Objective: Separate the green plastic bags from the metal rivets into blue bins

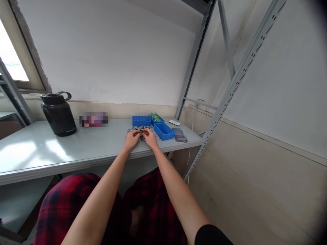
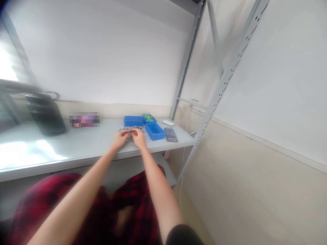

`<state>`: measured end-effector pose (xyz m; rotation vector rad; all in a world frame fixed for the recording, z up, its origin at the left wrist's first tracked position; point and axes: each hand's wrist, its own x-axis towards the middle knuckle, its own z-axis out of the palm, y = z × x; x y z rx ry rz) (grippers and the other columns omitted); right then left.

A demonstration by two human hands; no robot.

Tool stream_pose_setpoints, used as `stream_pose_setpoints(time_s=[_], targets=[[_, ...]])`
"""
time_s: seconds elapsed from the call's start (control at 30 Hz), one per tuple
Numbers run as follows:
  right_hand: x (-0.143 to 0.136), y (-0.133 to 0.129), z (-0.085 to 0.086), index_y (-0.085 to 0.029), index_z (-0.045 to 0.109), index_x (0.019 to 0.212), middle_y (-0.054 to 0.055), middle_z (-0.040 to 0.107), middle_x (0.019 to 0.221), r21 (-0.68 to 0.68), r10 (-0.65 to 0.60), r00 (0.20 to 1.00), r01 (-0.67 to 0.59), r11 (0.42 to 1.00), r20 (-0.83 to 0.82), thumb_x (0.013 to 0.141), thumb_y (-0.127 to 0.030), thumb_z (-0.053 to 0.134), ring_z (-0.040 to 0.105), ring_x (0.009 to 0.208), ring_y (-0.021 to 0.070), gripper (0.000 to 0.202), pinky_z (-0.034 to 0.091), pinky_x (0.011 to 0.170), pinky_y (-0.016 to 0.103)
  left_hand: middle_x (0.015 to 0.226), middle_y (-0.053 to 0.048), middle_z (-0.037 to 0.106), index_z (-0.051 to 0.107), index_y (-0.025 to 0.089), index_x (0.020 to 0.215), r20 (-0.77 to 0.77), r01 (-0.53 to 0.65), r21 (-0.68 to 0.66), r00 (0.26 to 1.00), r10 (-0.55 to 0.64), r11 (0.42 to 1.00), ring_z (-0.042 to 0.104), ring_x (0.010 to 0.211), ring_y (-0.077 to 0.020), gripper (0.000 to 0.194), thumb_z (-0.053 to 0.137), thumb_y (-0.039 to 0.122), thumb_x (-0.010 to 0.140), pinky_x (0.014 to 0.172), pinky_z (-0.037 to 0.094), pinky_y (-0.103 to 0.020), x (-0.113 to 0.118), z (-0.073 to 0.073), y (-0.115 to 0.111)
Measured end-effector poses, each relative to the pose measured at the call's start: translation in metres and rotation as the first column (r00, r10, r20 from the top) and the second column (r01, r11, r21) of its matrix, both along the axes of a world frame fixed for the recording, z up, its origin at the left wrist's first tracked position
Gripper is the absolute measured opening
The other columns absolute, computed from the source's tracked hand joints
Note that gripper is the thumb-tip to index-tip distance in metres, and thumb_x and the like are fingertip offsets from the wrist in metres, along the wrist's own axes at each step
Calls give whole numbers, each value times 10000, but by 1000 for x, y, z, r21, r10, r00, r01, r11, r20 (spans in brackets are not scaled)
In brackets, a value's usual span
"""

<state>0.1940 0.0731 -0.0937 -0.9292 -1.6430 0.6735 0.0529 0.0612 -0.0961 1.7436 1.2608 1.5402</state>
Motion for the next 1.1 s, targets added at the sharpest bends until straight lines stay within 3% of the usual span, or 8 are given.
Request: stream_pose_setpoints(time_s=[0.13,0.37,0.57,0.83,1.1], targets=[[0,-1,1,-165,652,1021,85,685,1090,-31,62,997,-63,998,-44,785,-155,580,665,950,173,246,514,910,326,1038,-101,749,750,184,980,-6,60,-1,998,-60,998,688,951,-271,270,580,283,794,948,496,-435,0,0,-1],[2,-6,7,-159,634,1168,78,695,995,-124,1,999,-8,992,-53,765,-163,626,665,949,180,404,523,903,324,927,-100,745,658,170,934,99,118,-34,988,-115,992,707,927,-257,198,603,210,748,872,533,-394,2,0,-2],[5,-5,8,-166,687,1096,78,698,1019,-122,-13,999,8,992,-41,749,-138,596,659,960,186,359,510,931,336,933,-99,741,645,177,929,74,104,-38,992,-101,994,706,913,-254,202,625,194,729,863,531,-401,3,1,-3],[5,0,3,-185,646,1051,71,697,1007,-177,4,974,-45,983,-225,729,-235,652,668,979,196,326,550,859,335,847,-83,749,716,185,812,11,125,-38,992,-124,991,697,810,-251,172,703,329,717,839,533,-410,2,-1,-1],[3,-6,7,-172,634,939,66,702,907,-249,11,949,-95,964,-316,765,-301,664,694,892,198,219,573,832,348,800,-70,736,714,191,774,36,68,-51,997,-66,996,669,764,-240,124,687,300,720,808,520,-389,2,0,1]])
